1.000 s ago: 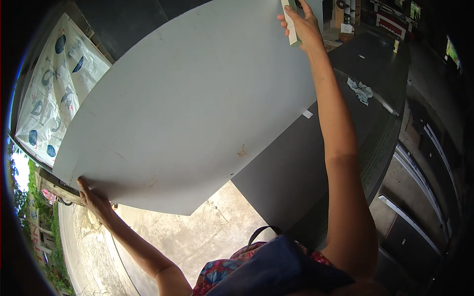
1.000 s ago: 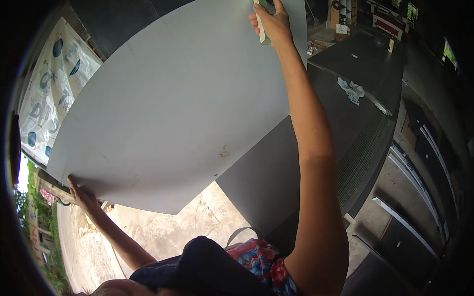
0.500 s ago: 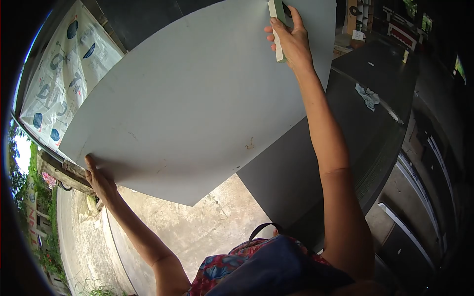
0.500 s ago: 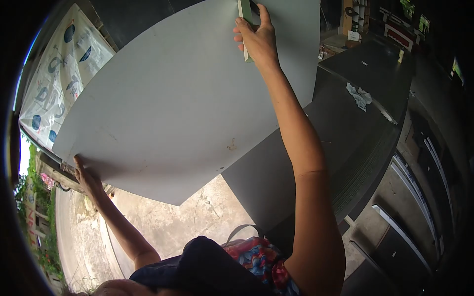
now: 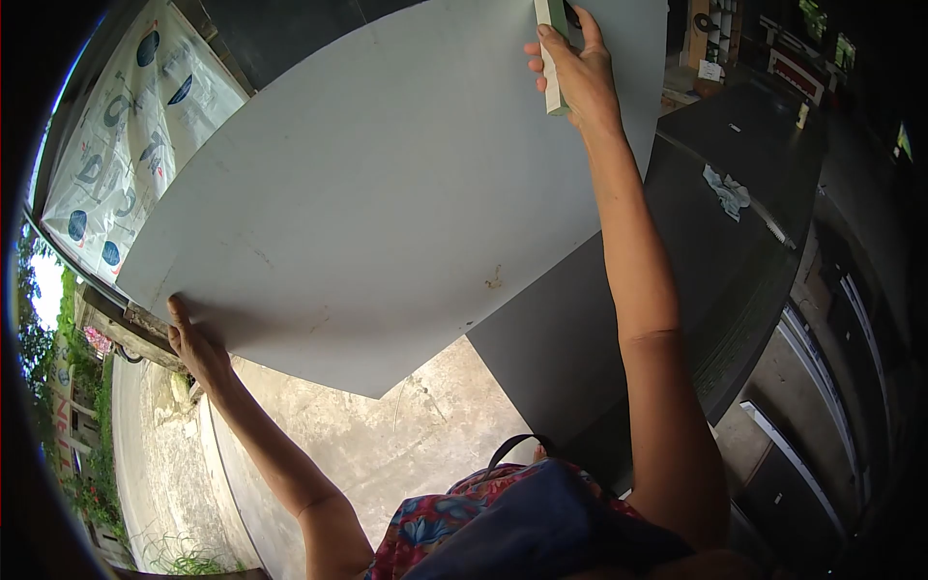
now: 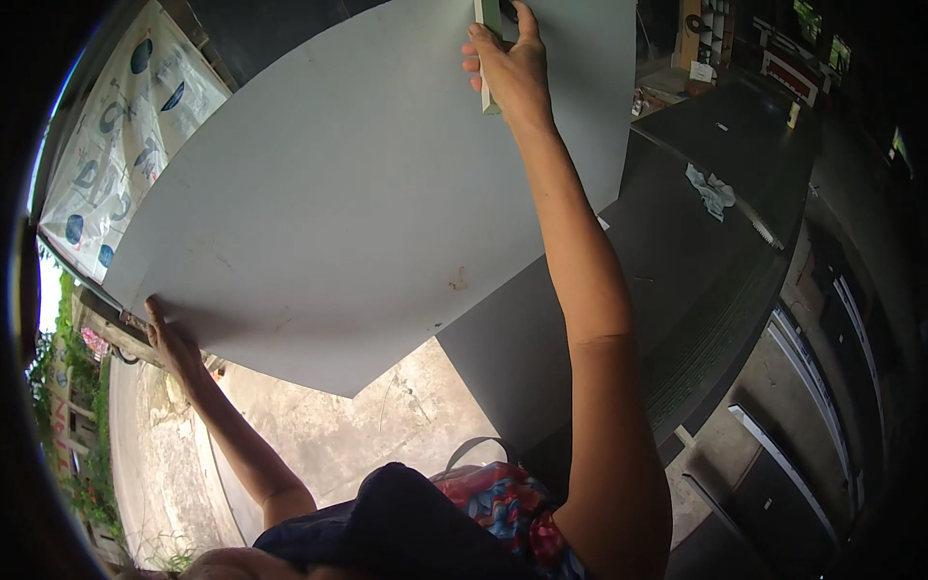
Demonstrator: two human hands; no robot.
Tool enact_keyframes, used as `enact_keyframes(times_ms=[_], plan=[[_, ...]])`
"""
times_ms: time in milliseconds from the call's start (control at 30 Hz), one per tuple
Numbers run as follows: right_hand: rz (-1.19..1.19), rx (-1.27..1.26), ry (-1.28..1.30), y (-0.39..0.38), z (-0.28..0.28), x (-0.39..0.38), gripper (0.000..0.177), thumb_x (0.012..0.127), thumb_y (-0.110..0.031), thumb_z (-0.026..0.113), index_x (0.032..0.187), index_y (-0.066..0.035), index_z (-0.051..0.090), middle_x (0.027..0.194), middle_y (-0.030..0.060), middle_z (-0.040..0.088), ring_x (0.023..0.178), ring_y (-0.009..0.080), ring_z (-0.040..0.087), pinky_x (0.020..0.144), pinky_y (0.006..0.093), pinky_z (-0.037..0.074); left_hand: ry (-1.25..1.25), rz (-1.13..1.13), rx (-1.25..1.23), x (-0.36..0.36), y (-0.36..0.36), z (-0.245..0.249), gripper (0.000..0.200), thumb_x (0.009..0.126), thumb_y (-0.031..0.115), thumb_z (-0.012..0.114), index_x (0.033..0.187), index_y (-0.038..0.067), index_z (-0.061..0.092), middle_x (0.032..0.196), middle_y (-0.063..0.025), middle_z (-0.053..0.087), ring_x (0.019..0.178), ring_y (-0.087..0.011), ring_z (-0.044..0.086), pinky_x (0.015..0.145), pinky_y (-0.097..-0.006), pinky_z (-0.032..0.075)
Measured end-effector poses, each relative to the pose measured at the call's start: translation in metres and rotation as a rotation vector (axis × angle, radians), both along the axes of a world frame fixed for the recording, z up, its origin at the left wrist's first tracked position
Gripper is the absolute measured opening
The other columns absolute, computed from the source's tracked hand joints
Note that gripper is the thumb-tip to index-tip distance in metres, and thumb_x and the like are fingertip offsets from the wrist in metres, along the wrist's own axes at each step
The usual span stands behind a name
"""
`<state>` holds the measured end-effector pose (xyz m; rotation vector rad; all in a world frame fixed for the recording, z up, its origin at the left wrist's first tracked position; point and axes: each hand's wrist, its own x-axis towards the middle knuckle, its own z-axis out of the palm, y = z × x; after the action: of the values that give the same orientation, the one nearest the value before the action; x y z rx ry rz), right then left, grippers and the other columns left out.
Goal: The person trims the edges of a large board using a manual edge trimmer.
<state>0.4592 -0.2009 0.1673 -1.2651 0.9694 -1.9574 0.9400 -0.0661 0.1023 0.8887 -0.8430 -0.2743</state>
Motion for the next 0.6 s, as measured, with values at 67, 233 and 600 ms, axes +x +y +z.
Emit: enact_keyframes(times_ms=[67,233,600], plan=[[0.024,0.010,0.035,0.006,0.000,0.012,0.061,0.090,-0.014,0.056,0.142,-0.014,0.023,0.081,0.0056,0.059,0.062,0.0086,0.056,0.049,0.0217,0.047,0.012,0.010,0.003,-0.001,0.000,0.000,0.046,0.081,0.038,0.068,0.105,0.003,0.053,0.102,-0.0086,0.059,0.090,-0.0186,0.057,0.077,-0.0316,0.049],[0.105,-0.117,0.151,0.018,-0.013,0.040,0.070,0.086,-0.020,0.060,0.141,-0.008,0.018,0.078,0.0075,0.061,0.065,0.0135,0.062,0.051,0.0263,0.050,-0.007,-0.004,-0.003,0.005,-0.004,-0.001,0.049,0.080,0.039,0.069,0.108,0.002,0.053,0.103,-0.0095,0.059,0.093,-0.0195,0.056,0.078,-0.0323,0.050],[0.253,-0.264,0.213,0.053,-0.036,0.132,0.067,0.087,-0.022,0.060,0.139,-0.006,0.021,0.075,0.0057,0.060,0.063,0.0109,0.060,0.052,0.0254,0.049,-0.005,0.020,0.021,0.008,-0.009,0.001,0.050,0.080,0.040,0.069,0.108,0.001,0.055,0.104,-0.0103,0.059,0.092,-0.0209,0.057,0.076,-0.0345,0.051]])
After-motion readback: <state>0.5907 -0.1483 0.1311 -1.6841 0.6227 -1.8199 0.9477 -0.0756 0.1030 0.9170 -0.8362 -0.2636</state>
